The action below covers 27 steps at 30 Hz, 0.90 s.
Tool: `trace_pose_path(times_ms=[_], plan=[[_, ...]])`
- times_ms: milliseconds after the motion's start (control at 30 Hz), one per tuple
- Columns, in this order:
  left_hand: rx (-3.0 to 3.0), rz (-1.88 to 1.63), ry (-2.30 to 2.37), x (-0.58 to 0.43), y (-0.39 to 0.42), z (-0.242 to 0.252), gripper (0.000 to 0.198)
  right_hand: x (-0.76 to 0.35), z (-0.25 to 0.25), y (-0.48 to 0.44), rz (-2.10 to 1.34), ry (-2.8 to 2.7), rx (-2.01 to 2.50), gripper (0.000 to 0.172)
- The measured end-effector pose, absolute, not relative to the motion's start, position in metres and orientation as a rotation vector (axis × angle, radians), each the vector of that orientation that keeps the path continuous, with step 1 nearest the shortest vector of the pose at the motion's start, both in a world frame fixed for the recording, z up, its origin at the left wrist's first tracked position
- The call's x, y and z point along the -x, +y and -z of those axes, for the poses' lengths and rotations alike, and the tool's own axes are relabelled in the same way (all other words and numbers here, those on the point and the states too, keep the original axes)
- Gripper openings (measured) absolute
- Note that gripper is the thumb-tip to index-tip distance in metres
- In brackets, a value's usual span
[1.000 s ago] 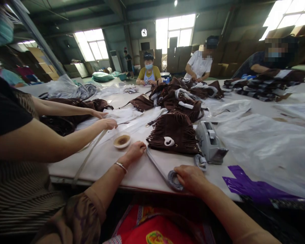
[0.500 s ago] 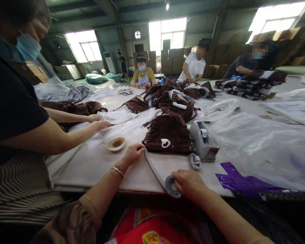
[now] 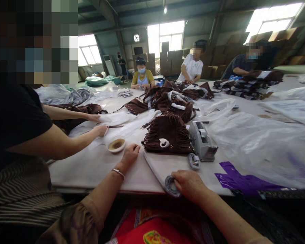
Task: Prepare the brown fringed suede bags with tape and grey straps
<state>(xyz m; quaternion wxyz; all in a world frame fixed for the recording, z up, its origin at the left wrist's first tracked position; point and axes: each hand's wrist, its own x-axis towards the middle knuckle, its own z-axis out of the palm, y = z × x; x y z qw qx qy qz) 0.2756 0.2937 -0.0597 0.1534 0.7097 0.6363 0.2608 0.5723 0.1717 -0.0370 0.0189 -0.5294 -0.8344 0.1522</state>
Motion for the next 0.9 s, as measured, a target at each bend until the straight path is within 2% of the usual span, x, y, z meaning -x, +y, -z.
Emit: trace_pose_path(times_ms=[67,333,533,633,700,767,900], plan=[[-2.051,-0.755,1.758,-0.268,0.291,0.059,0.030,-0.573,0.039,0.172,-0.480,-2.590,1.620,0.021],[-2.167,-0.706,1.649,-0.281,0.291,0.057,0.010,-0.573,0.041,0.171,-0.471,-2.579,1.616,0.024],[-2.057,-0.872,1.967,-0.307,0.275,0.043,0.021,-0.572,0.040,0.170,-0.438,-2.543,1.682,0.019],[-2.408,-1.011,1.551,-0.322,0.232,0.031,0.022,-0.573,0.042,0.170,-0.410,-2.543,1.680,0.017],[-2.702,-0.849,1.005,-0.334,0.203,0.026,0.023,-0.574,0.044,0.169,-0.398,-2.546,1.673,0.017],[-2.846,-0.599,0.687,-0.344,0.184,0.026,0.026,-0.576,0.045,0.170,-0.387,-2.558,1.654,0.017],[-2.920,-0.399,0.708,-0.353,0.180,0.034,0.028,-0.578,0.041,0.181,-0.338,-2.682,1.502,0.017]])
